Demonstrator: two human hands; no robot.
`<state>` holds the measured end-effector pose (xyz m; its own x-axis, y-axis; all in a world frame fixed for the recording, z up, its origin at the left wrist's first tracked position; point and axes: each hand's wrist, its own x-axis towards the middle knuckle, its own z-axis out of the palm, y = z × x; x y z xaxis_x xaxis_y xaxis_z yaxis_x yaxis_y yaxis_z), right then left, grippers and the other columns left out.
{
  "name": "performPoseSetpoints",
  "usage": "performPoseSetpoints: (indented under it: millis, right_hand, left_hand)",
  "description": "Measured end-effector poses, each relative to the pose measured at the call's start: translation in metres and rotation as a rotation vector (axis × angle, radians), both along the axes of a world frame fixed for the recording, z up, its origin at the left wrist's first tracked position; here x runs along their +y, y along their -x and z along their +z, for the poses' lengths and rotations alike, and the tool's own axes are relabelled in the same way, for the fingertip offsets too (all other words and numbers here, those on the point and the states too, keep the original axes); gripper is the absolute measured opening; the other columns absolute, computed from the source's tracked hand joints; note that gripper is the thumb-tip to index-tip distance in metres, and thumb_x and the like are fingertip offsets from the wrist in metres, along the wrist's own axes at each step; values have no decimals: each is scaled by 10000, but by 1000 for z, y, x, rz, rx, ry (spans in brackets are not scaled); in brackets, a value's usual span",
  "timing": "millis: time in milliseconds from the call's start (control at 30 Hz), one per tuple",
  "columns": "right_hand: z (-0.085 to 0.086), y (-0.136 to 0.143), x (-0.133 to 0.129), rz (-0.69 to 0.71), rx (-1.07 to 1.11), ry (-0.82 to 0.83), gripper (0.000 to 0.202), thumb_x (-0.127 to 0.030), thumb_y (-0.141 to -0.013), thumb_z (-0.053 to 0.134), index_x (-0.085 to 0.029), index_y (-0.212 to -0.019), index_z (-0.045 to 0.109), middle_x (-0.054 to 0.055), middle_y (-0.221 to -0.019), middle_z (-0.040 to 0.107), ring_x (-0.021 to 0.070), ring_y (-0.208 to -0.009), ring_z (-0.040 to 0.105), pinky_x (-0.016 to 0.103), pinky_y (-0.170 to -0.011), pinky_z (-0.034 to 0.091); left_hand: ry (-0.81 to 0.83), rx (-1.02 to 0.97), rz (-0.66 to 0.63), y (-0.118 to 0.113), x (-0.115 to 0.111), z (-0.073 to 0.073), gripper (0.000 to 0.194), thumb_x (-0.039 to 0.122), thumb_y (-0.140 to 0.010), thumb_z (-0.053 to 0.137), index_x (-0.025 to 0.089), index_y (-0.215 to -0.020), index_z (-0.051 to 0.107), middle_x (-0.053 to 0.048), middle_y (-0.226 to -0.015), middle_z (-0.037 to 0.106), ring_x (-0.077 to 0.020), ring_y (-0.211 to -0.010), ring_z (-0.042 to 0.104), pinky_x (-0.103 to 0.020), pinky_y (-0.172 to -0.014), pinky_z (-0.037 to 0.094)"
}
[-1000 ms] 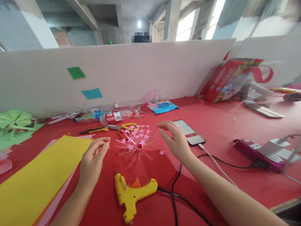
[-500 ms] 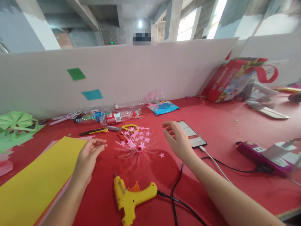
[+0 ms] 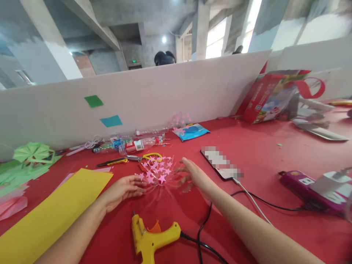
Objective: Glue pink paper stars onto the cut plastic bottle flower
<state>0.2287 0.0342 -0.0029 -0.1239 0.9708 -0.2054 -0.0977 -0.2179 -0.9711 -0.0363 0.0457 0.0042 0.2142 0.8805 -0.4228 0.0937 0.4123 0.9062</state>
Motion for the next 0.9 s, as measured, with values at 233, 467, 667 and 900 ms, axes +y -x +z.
performPoseSetpoints:
  millis: [233,467,667,900]
  right_hand:
    - [-2,6,-1,97,129,83,411,-502,-938,383,-201,-1218,391,98,-1049,649,160,-552,673,304,-459,558]
    - [-7,11,-2,105,162,96,368,-464,-958,379,-196,-1210,380,65,-861,695,179,-586,696,286,-496,559]
    - [-4,14,-8,137,55,126,494,-580,-921,373,-174,-1190,458,60,-771,706,190,-533,679,263,-402,520]
    - [2,9,-12,169,-344,-9,691,-673,-900,212,-135,-751,619,48,-471,621,131,-337,550,210,-365,391]
  left_hand:
    - [96,-135,-139,-12,13,-11,294,82,-621,758,114,-904,689,-120,-982,737,-218,-899,709,-293,-844,522]
    - [110,-260,-156,-18,10,-10,360,46,-674,739,126,-1013,644,-111,-988,737,-213,-897,715,-286,-842,530]
    - [134,-393,64,-7,12,-14,60,134,-811,622,130,-779,571,-92,-808,732,-182,-764,722,-288,-785,555]
    - [173,-462,45,-7,-4,8,173,294,-858,592,140,-933,569,-99,-902,707,-245,-905,700,-384,-794,565]
